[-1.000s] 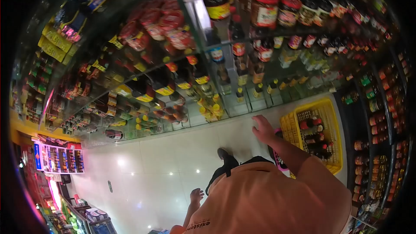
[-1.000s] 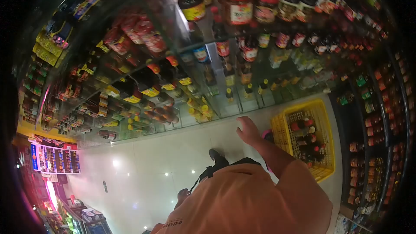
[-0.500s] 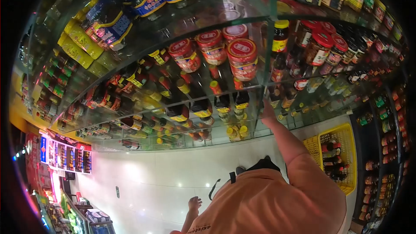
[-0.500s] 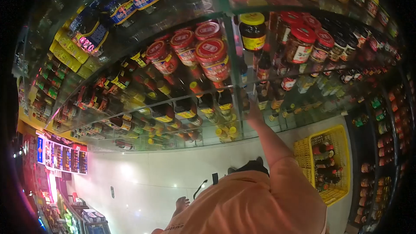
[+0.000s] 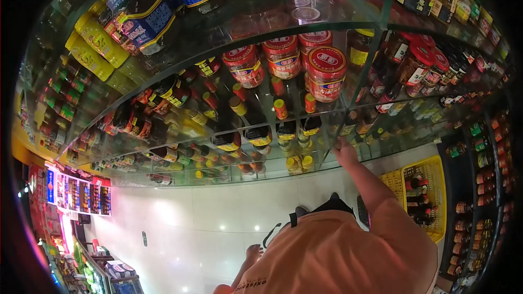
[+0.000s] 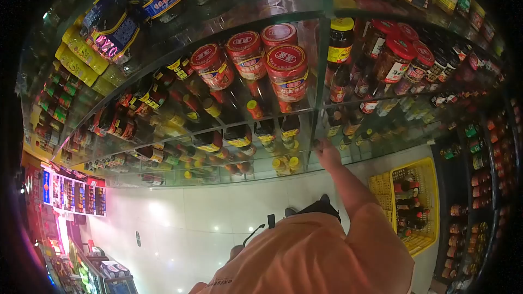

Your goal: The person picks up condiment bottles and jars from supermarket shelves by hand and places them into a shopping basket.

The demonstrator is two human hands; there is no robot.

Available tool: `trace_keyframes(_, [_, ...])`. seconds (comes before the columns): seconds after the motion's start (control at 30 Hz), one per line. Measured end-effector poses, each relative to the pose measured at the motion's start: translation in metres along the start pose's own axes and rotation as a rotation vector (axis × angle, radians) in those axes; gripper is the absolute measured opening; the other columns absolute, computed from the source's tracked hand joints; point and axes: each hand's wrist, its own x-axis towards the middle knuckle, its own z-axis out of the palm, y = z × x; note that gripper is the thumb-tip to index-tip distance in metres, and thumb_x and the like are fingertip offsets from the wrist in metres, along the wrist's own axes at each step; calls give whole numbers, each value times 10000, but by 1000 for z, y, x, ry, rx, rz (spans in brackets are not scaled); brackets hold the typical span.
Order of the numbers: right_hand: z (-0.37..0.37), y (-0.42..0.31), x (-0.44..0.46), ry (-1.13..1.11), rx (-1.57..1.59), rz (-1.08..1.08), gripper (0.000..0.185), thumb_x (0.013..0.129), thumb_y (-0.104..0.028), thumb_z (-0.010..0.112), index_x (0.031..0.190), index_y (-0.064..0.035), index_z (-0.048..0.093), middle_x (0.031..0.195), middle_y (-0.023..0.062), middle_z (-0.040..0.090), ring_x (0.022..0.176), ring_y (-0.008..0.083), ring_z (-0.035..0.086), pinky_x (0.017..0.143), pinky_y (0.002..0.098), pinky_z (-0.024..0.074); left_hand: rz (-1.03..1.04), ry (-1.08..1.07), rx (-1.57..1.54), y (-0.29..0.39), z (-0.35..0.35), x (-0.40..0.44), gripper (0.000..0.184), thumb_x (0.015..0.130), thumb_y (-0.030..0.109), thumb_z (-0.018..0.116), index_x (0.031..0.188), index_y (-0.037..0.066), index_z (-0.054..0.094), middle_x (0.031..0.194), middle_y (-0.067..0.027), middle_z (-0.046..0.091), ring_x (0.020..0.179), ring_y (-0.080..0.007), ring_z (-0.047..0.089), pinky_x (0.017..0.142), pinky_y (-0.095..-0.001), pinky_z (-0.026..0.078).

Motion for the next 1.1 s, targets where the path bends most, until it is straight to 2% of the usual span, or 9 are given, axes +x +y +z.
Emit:
trace_keyframes(0.13, [-40,-12,-45,13,61,226,375,872,-287,749,1129,-81,569,990,162,677,909,377,672,757,450,528,-280,111,-265,60,-5,60,307,971,270,552,1174,50,619,969,-88,728,756,-173,690,599,-301,509])
trace_keyframes(0.3, [-78,-21,-109,-43,172,199,441,851,-323,782,1148,-85,560,995,142,687,917,326,685,800,422,535,126,-71,-128,177,24,106,347,975,240,597,1240,17,613,1020,-115,727,855,-184,703,725,-308,542])
trace_keyframes(0.33, [-79,-24,-119,-7,276,191,376,881,-236,768,1133,-58,552,973,97,665,884,230,667,803,365,528,150,-120,-81,214,33,102,366,964,225,620,1271,28,604,1050,-118,716,880,-176,695,764,-307,540])
trace_keyframes(0.37, [-78,-27,-126,1,277,207,376,881,-236,768,1133,-58,552,973,97,665,884,230,667,803,365,528,249,-188,-54,253,41,93,388,962,217,639,1300,35,585,1063,-115,708,883,-168,688,791,-299,535])
trace_keyframes(0.43, [-77,-31,-135,56,759,162,319,904,-139,742,1127,-21,547,961,44,638,872,142,627,797,314,524,333,-336,-51,313,63,82,509,946,156,671,1408,54,484,1181,-138,674,958,-182,679,838,-308,535])
trace_keyframes(0.57, [-102,-69,-135,67,976,208,281,913,-68,720,1123,0,546,962,9,604,890,87,584,792,274,509,406,-573,-175,384,103,49,622,891,69,731,1445,42,451,1269,-151,635,971,-160,655,859,-312,537])
trace_keyframes(0.9, [-147,-72,-133,158,1134,296,257,905,-48,719,1118,-26,577,964,6,600,880,99,598,763,276,519,519,-690,150,394,131,57,574,857,25,763,1379,-6,526,1121,-43,674,954,-117,633,807,-257,519])
trace_keyframes(1.0, [-138,-51,-134,136,1415,266,263,914,-17,709,1138,-53,577,1024,16,627,966,125,634,840,287,540,417,-676,-56,411,146,31,487,872,4,733,1326,-39,561,1098,-68,676,970,-133,638,852,-282,524])
trace_keyframes(1.1, [-154,-36,-139,120,1315,329,285,947,-124,704,1172,-64,538,1054,36,631,957,121,631,835,289,540,392,-630,-111,421,168,8,496,862,-37,720,1327,-58,550,1146,-94,668,986,-160,647,883,-300,530])
